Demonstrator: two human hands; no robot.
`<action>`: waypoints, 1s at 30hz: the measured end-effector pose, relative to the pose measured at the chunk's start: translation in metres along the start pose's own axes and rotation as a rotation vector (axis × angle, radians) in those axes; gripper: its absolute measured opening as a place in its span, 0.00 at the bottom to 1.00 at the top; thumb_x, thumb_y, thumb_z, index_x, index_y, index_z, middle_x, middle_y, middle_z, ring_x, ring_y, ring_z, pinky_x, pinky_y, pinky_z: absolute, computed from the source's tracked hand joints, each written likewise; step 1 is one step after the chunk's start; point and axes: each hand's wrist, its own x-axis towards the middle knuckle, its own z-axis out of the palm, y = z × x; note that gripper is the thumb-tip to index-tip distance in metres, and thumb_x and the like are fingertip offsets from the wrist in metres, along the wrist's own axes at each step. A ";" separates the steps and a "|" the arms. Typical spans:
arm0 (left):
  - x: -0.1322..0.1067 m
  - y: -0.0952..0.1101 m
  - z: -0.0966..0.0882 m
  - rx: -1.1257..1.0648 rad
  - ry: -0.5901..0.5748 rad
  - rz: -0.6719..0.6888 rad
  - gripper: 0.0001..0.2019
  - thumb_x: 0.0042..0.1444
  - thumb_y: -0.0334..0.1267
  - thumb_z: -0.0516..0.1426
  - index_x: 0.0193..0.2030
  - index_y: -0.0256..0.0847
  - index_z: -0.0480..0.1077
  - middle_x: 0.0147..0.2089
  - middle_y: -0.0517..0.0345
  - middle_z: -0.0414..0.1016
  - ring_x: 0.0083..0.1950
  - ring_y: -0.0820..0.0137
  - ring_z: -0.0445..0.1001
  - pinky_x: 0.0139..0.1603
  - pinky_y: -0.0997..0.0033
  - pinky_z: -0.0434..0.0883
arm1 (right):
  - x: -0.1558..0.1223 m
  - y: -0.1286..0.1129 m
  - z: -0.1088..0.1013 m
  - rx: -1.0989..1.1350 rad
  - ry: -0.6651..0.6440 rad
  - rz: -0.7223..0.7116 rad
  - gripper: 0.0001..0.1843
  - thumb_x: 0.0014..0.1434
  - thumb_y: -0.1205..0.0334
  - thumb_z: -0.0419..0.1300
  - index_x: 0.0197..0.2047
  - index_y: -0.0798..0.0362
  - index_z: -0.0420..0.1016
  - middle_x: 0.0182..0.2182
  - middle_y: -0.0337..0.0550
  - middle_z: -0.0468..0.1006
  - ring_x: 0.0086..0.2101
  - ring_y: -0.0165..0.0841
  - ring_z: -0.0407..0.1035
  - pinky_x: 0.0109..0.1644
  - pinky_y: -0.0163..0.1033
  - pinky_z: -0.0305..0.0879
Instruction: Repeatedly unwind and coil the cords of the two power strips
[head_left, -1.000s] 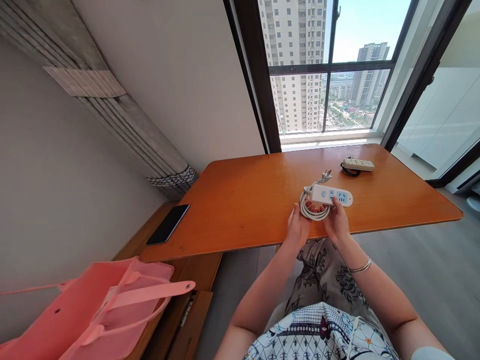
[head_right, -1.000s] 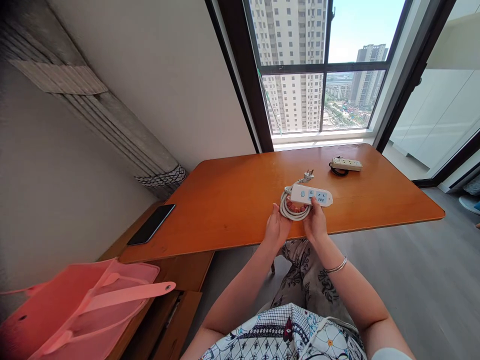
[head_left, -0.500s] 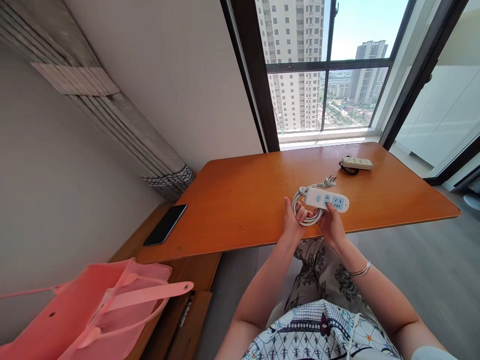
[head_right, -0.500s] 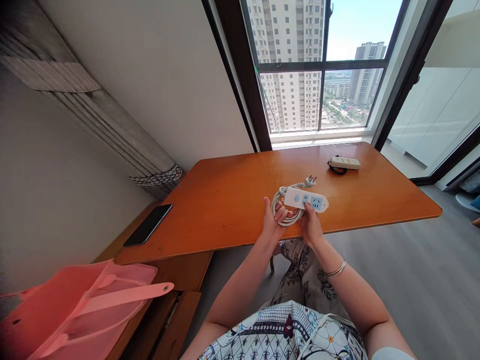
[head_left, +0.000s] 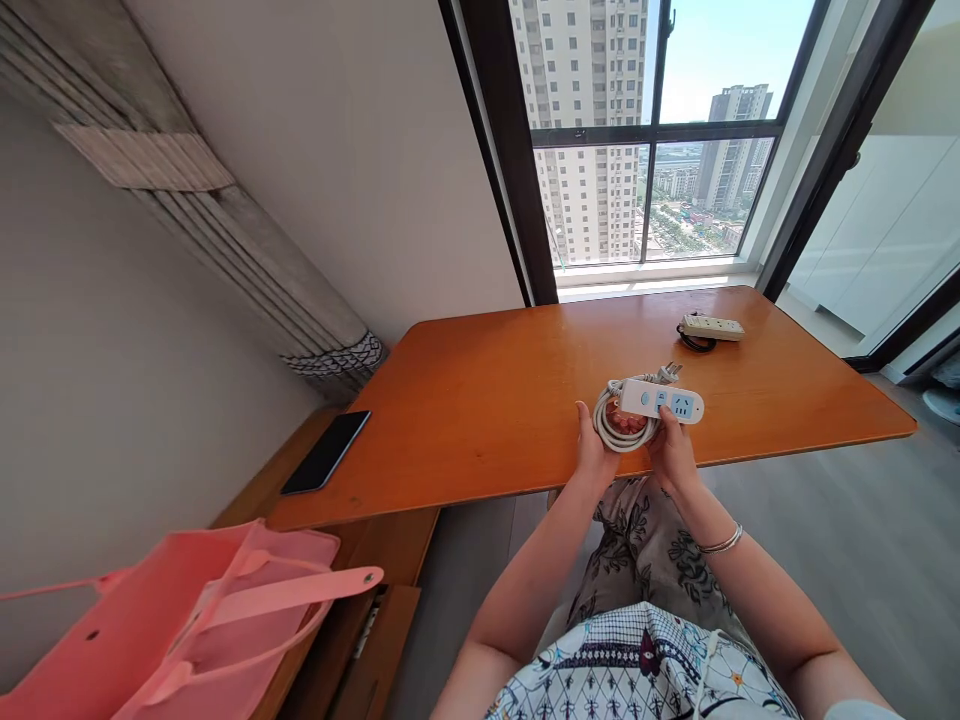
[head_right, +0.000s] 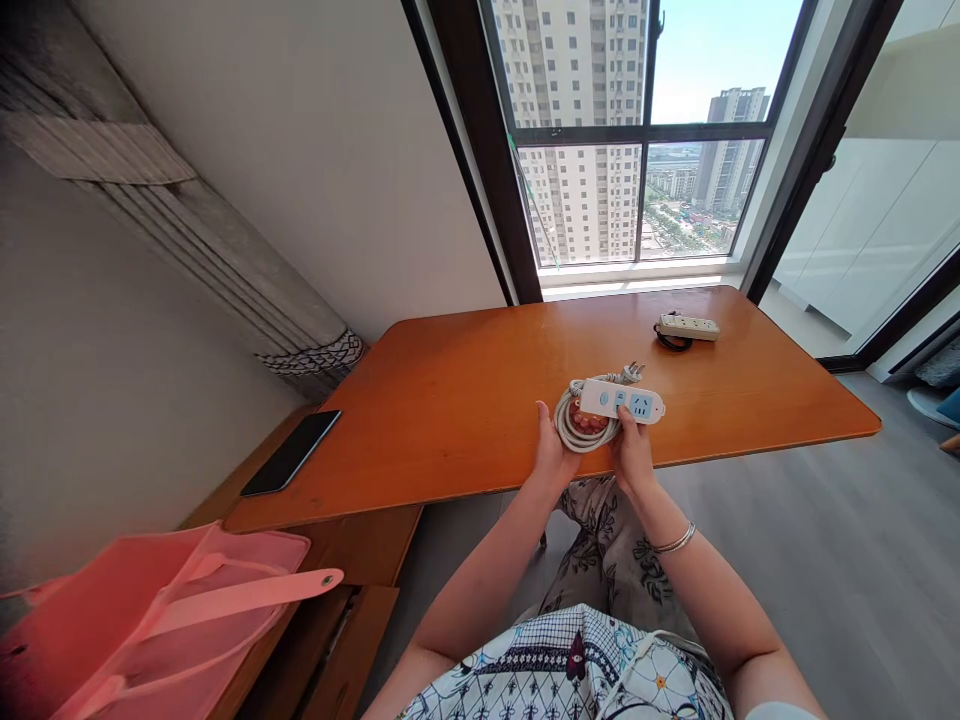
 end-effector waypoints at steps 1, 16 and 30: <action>-0.001 -0.004 -0.001 0.014 -0.031 0.042 0.24 0.57 0.62 0.58 0.38 0.39 0.74 0.29 0.58 0.76 0.35 0.69 0.77 0.43 0.67 0.74 | 0.001 0.000 0.001 0.020 0.006 -0.010 0.21 0.49 0.50 0.69 0.45 0.48 0.74 0.39 0.39 0.83 0.44 0.37 0.77 0.46 0.43 0.76; 0.008 -0.014 -0.017 0.379 0.251 0.413 0.16 0.63 0.50 0.58 0.30 0.43 0.62 0.21 0.70 0.61 0.22 0.76 0.63 0.29 0.76 0.61 | -0.005 0.007 -0.010 -0.153 -0.013 0.107 0.28 0.46 0.43 0.70 0.46 0.49 0.74 0.29 0.39 0.82 0.37 0.41 0.78 0.38 0.43 0.75; 0.015 0.004 -0.036 0.753 -0.003 0.346 0.13 0.55 0.42 0.65 0.43 0.42 0.70 0.39 0.60 0.74 0.33 0.74 0.75 0.42 0.73 0.69 | 0.080 -0.085 -0.104 -0.470 0.227 -0.128 0.27 0.46 0.45 0.71 0.44 0.54 0.76 0.31 0.47 0.82 0.37 0.41 0.77 0.36 0.41 0.74</action>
